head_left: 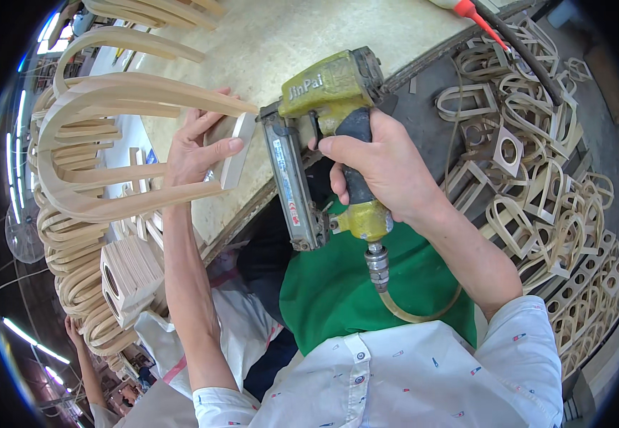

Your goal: The person assembles a wooden chair frame by applying glue to small wooden blocks and attaching them to the chair legs using a pneumatic nail gun. They handle multiple wooden components, including curved backrest pieces and rectangular blocks, securing them together on a workbench.

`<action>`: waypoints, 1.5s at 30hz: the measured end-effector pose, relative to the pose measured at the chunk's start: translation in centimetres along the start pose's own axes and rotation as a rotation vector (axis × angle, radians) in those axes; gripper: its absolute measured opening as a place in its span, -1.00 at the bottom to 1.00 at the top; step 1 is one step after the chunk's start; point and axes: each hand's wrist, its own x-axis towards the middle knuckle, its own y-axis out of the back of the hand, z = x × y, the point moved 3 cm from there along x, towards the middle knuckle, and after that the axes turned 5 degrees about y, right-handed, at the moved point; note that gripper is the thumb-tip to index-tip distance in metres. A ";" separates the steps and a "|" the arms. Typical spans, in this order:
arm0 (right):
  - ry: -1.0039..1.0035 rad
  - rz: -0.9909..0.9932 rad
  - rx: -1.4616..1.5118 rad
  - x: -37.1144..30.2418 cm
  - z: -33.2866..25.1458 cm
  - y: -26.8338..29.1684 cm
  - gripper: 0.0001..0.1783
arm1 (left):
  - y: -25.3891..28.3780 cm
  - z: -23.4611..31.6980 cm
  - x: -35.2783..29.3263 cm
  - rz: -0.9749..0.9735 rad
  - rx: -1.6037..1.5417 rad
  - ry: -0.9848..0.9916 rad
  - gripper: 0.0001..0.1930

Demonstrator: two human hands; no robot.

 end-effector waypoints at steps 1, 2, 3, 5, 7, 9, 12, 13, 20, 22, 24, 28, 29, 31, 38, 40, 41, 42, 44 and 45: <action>0.009 0.002 0.009 0.0 0.1 0.0 -0.81 | 0.0 0.0 0.0 0.000 0.005 0.001 -0.41; 0.004 0.000 0.016 0.1 0.1 -0.2 -0.80 | 0.1 0.0 0.1 -0.002 -0.010 -0.003 -0.40; -0.004 -0.004 0.019 0.1 0.1 -0.3 -0.79 | 0.1 0.0 0.1 -0.003 -0.030 -0.007 -0.40; -0.016 -0.012 -0.013 0.0 0.0 -0.5 -0.75 | -0.2 -0.2 -0.1 -0.005 -0.046 -0.008 -0.40; 0.008 -0.021 0.013 0.0 0.2 -0.4 -0.75 | -0.1 0.0 -0.1 0.000 -0.033 -0.021 -0.41; 0.035 -0.027 0.020 -0.1 0.2 -0.3 -0.74 | 0.2 -0.3 0.0 -0.013 -0.041 -0.010 -0.41; 0.095 -0.040 -0.031 -0.8 -1.3 -0.3 -0.75 | 0.5 -0.5 0.1 -0.014 -0.002 -0.015 -0.40; 0.125 -0.037 -0.053 -1.0 -2.0 -0.3 -0.76 | 0.6 -0.8 0.2 -0.021 0.022 -0.014 -0.40; 0.214 -0.072 -0.202 0.4 -3.2 -0.9 -0.73 | 0.6 -0.3 0.2 0.007 0.095 -0.035 -0.38; 0.197 -0.088 -0.188 0.9 -2.8 -1.3 -0.78 | 0.6 -0.1 0.1 0.008 0.123 -0.045 -0.38; 0.122 -0.091 -0.210 0.8 -2.6 -1.3 -0.77 | 0.5 -0.3 0.1 0.004 0.109 -0.058 -0.39; 0.177 -0.048 -0.195 0.9 -2.5 -1.5 -0.77 | 0.6 -0.4 0.2 0.008 0.128 -0.079 -0.39; 0.201 -0.030 -0.195 0.9 -2.5 -1.6 -0.77 | 0.6 -0.5 0.2 0.005 0.124 -0.082 -0.39; 0.136 -0.067 -0.233 0.9 -2.5 -1.5 -0.76 | 0.7 -0.4 0.1 0.004 0.121 -0.089 -0.38; 0.339 -0.056 -0.319 -1.3 -6.3 -2.2 -0.71 | 0.9 -1.8 0.3 0.015 0.139 -0.086 -0.36; 0.440 -0.022 -0.383 -2.9 -8.7 -2.6 -0.68 | 0.7 -1.0 0.5 0.007 0.204 -0.105 -0.36; 0.400 -0.080 -0.392 -3.1 -9.8 -2.7 -0.69 | 0.5 -1.0 0.4 -0.003 0.161 -0.089 -0.36; 0.374 -0.127 -0.386 -3.5 -10.7 -2.8 -0.69 | 0.6 -1.0 0.4 -0.001 0.125 -0.084 -0.37; 0.308 -0.142 -0.462 -2.7 -11.6 -3.3 -0.70 | 0.5 -1.2 0.2 -0.002 0.053 -0.074 -0.38; 0.276 -0.153 -0.528 -2.1 -11.8 -3.3 -0.71 | 0.6 -1.1 0.1 0.006 0.068 -0.064 -0.38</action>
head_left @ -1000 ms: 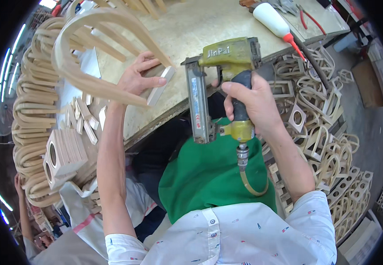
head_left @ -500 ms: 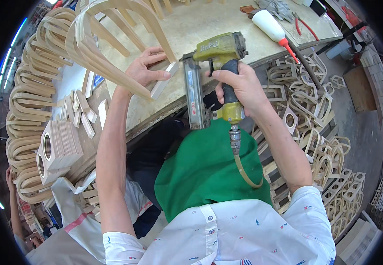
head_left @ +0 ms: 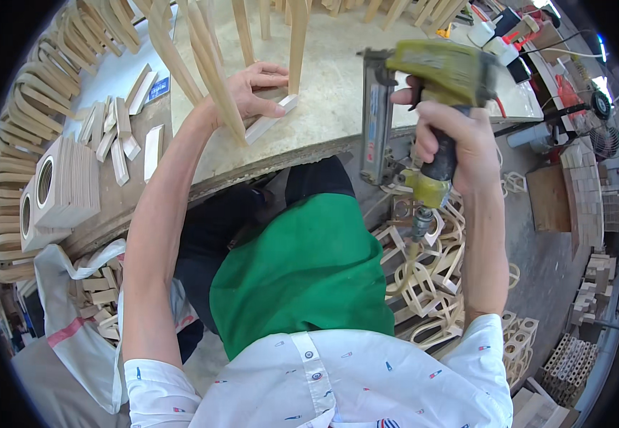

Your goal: The person assembles a wooden chair frame by applying glue to small wooden blocks and attaching them to the chair legs using a pneumatic nail gun. They handle multiple wooden components, including curved backrest pieces and rectangular blocks, securing them together on a workbench.

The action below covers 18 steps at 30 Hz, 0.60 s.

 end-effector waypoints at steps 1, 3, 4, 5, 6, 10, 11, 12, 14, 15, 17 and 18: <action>-0.031 -0.027 -0.061 0.3 -0.1 -0.1 -0.71 | 0.0 0.1 -0.1 0.006 0.015 0.011 -0.38; 0.113 -0.136 -0.400 -0.1 -1.2 -0.8 -0.68 | 0.1 0.1 -0.1 0.008 0.036 0.017 -0.38; 0.221 -0.170 -0.531 -0.6 -1.1 -1.5 -0.66 | 0.2 0.2 0.0 0.005 0.042 0.013 -0.38; 0.330 -0.205 -0.661 -0.9 -0.6 -1.8 -0.63 | 0.2 0.2 0.1 0.001 0.047 0.008 -0.38; 0.482 -0.332 -0.717 -0.4 1.3 -1.1 -0.46 | 0.0 0.3 0.1 -0.007 0.031 0.000 -0.37; 0.854 -0.353 -1.359 -0.2 5.6 -2.2 -0.38 | 0.1 -0.1 0.2 -0.004 -0.005 -0.001 -0.36; 0.885 -0.364 -1.381 -0.1 6.4 -2.1 -0.39 | 0.1 0.0 0.2 0.000 -0.004 0.003 -0.36; 0.914 -0.377 -1.401 0.1 7.1 -2.1 -0.41 | 0.1 0.0 0.1 0.003 0.007 0.003 -0.36; 1.019 -0.351 -1.419 0.1 7.9 -2.4 -0.45 | 0.1 -0.1 0.1 0.008 0.029 0.003 -0.35; 1.033 -0.342 -1.404 0.0 8.1 -2.6 -0.46 | 0.1 -0.2 0.1 -0.008 0.019 0.000 -0.34; 1.061 -0.322 -1.374 -0.2 8.4 -2.9 -0.47 | 0.1 -0.4 0.3 -0.042 0.000 -0.006 -0.32; 1.044 -0.338 -1.374 -0.2 8.6 -3.0 -0.48 | 0.2 -0.4 0.2 -0.039 0.008 -0.012 -0.32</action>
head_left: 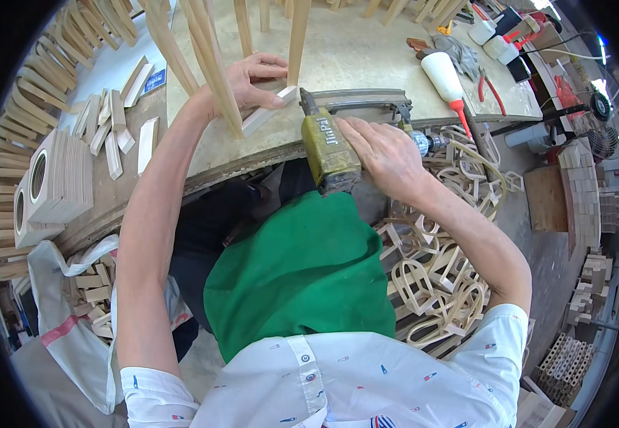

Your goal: The person assembles a wooden chair frame by applying glue to small wooden blocks and attaching them to the chair legs using a pneumatic nail gun. They handle multiple wooden components, including curved backrest pieces and rectangular blocks, securing them together on a workbench.

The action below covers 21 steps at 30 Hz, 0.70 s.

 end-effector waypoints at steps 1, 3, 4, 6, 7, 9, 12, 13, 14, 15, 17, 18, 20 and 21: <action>-0.003 -0.017 0.011 0.0 -0.1 -0.2 -0.48 | 0.0 -0.1 0.0 0.002 0.008 -0.005 -0.32; -0.006 -0.045 0.020 0.0 -0.3 -0.4 -0.48 | 0.0 -0.1 0.0 0.016 0.023 -0.019 -0.32; -0.006 -0.057 0.018 0.1 -0.4 -0.4 -0.48 | 0.0 0.0 0.0 0.029 0.029 -0.026 -0.34; -0.005 -0.055 0.012 0.2 -0.5 -0.3 -0.48 | -0.1 0.1 0.0 0.040 0.039 -0.032 -0.34; -0.003 -0.041 0.008 0.3 -0.5 -0.3 -0.48 | -0.1 0.1 0.0 0.039 0.043 -0.030 -0.34; -0.011 -0.053 0.031 0.4 -0.5 -0.4 -0.47 | -0.1 0.0 0.0 0.039 0.051 -0.031 -0.34; -0.035 -0.105 0.084 0.4 -0.5 -0.7 -0.43 | -0.1 0.1 0.0 0.041 0.069 -0.036 -0.34; -0.039 -0.107 0.083 0.3 -0.5 -0.7 -0.43 | -0.1 0.3 0.0 0.041 0.078 -0.035 -0.34; -0.043 -0.108 0.082 0.3 -0.4 -0.7 -0.43 | -0.2 0.4 0.0 0.041 0.087 -0.033 -0.34; -0.027 -0.086 0.055 0.3 -0.5 -0.7 -0.45 | -0.2 0.3 0.1 0.034 0.088 -0.038 -0.34; 0.004 -0.042 0.001 0.5 -0.6 -0.7 -0.50 | 0.0 0.0 0.1 0.021 0.091 -0.047 -0.34; 0.003 -0.054 -0.003 0.6 -0.6 -0.6 -0.50 | 0.0 0.0 0.0 0.018 0.072 -0.036 -0.34; 0.001 -0.076 -0.011 0.8 -0.7 -0.3 -0.50 | 0.1 -0.1 -0.1 0.014 0.036 -0.013 -0.34; -0.002 -0.078 -0.003 0.8 -0.7 -0.3 -0.50 | 0.1 0.1 -0.1 0.022 0.055 -0.017 -0.34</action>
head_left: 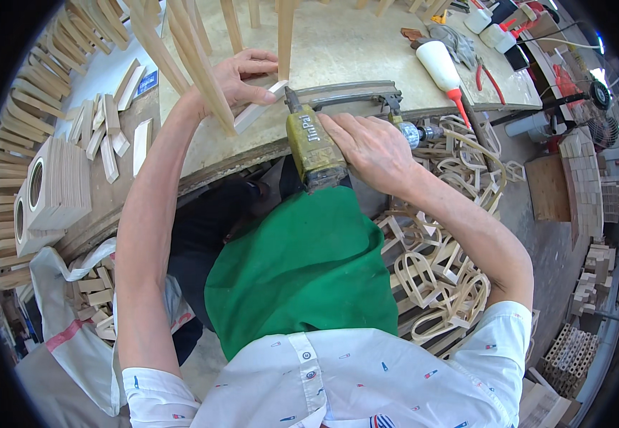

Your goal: The person assembles a wooden chair frame by applying glue to small wooden blocks and attaching them to the chair legs using a pneumatic nail gun. They handle multiple wooden components, including curved backrest pieces and rectangular blocks, securing them together on a workbench.

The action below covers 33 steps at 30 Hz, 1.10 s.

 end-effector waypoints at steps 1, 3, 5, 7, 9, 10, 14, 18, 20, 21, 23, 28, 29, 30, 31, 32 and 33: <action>-0.001 -0.002 0.008 -0.2 0.0 0.0 -0.50 | -0.1 0.2 0.0 0.009 0.019 -0.003 -0.34; 0.004 -0.010 0.011 -0.3 -0.1 -0.3 -0.50 | -0.1 0.1 0.1 0.012 0.030 -0.013 -0.34; 0.016 -0.023 0.001 -0.2 -0.2 -0.5 -0.51 | 0.0 -0.2 0.2 0.000 0.013 -0.025 -0.34; 0.016 -0.024 -0.013 -0.2 -0.1 -0.6 -0.52 | -0.2 0.1 0.1 0.007 0.011 -0.013 -0.34; 0.015 -0.023 -0.018 -0.2 -0.1 -0.6 -0.52 | -0.2 0.2 0.0 0.014 0.011 -0.011 -0.34; 0.014 -0.021 -0.017 -0.2 -0.1 -0.6 -0.52 | -0.1 0.1 0.0 0.016 0.012 -0.015 -0.33; 0.017 -0.043 -0.028 -0.3 -0.1 -0.9 -0.52 | -0.3 0.0 0.0 0.012 -0.009 0.004 -0.34; -0.016 -0.027 0.042 -0.1 0.4 0.0 -0.52 | 0.0 -0.1 0.3 -0.002 0.013 -0.015 -0.33; -0.048 0.021 0.135 0.3 1.2 1.6 -0.51 | -0.1 -0.2 0.4 -0.005 0.012 -0.027 -0.30; -0.136 -0.018 0.231 0.3 1.8 2.2 -0.49 | -0.1 -0.2 0.2 -0.013 0.033 -0.047 -0.31; -0.266 0.025 0.266 1.4 3.4 4.3 -0.52 | 0.2 -0.4 -0.1 -0.014 -0.022 -0.055 -0.34; -0.842 0.010 0.706 4.0 9.0 6.9 -0.66 | 1.5 0.6 -3.4 0.265 -0.170 -0.063 -0.52; -0.906 0.072 0.871 3.9 9.9 6.2 -0.66 | 1.6 0.6 -5.1 0.345 -0.140 -0.002 -0.58; -0.971 0.141 1.031 3.3 10.9 5.3 -0.65 | 1.6 0.8 -6.6 0.419 -0.109 0.049 -0.62; -1.011 0.171 1.100 2.4 12.2 4.1 -0.65 | 1.5 0.9 -7.8 0.489 -0.081 0.097 -0.67; -1.048 0.195 1.178 1.4 13.6 2.4 -0.65 | 1.5 0.9 -9.0 0.530 -0.086 0.106 -0.71; -1.083 0.214 1.261 0.6 14.8 0.6 -0.64 | 1.6 0.5 -10.3 0.574 -0.090 0.121 -0.75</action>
